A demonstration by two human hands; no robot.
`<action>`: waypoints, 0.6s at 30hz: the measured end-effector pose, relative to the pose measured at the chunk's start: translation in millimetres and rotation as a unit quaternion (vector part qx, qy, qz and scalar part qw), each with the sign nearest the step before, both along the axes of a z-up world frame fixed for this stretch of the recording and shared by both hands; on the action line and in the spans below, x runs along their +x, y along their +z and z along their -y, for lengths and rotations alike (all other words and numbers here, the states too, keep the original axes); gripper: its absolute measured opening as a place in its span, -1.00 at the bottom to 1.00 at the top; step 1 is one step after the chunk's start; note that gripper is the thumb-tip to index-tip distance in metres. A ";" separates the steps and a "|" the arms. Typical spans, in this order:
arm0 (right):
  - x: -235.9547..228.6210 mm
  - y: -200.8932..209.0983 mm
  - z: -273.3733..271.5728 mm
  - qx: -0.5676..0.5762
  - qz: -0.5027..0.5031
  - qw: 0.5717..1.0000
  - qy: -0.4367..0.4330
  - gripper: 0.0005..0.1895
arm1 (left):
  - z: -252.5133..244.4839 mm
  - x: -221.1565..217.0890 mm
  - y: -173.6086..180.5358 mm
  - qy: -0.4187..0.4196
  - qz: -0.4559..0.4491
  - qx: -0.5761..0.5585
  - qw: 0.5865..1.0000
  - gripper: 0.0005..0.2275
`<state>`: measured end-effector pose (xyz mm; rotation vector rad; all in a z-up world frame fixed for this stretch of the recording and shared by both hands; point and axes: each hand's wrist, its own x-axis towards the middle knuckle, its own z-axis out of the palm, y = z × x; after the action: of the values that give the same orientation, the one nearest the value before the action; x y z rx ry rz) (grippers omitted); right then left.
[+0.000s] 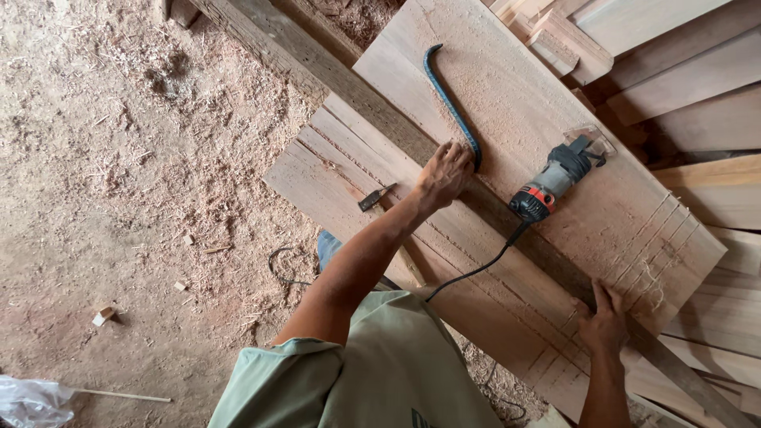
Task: The person uses a handheld router to cut a groove along a wooden plank clamped to a workbench. They repeatedly adjust the clamp and hammer the wood into place between routing passes.
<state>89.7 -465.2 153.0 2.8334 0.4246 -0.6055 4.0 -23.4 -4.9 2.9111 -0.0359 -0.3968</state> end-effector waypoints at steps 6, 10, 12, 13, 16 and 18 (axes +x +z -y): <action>-3.8 -2.2 6.4 0.015 0.003 1.000 0.010 -0.26 | -0.7 1.7 1.6 0.038 0.042 -0.022 0.998 -0.57; -3.7 -2.2 9.6 0.015 0.009 1.000 0.003 -0.25 | -1.9 1.2 6.0 0.028 -0.032 -0.055 0.998 -0.63; -1.2 -3.2 9.4 0.006 0.013 1.000 0.010 -0.26 | -2.6 1.8 6.7 0.047 -0.002 -0.057 0.997 -0.62; -1.8 -3.5 9.6 -0.008 0.012 1.000 0.012 -0.27 | -2.4 2.1 6.9 0.050 -0.003 -0.055 0.997 -0.60; -0.5 -5.0 8.8 0.010 0.017 0.999 0.034 -0.26 | -3.2 3.9 6.7 0.061 -0.008 -0.060 0.996 -0.56; -0.1 -3.9 9.2 0.022 0.014 0.999 0.030 -0.25 | -3.8 6.5 7.5 0.067 -0.015 -0.083 0.994 -0.56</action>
<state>89.7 -474.4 149.1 2.8562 0.5221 -0.5497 10.4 -19.5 2.7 2.7241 0.1248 -0.3941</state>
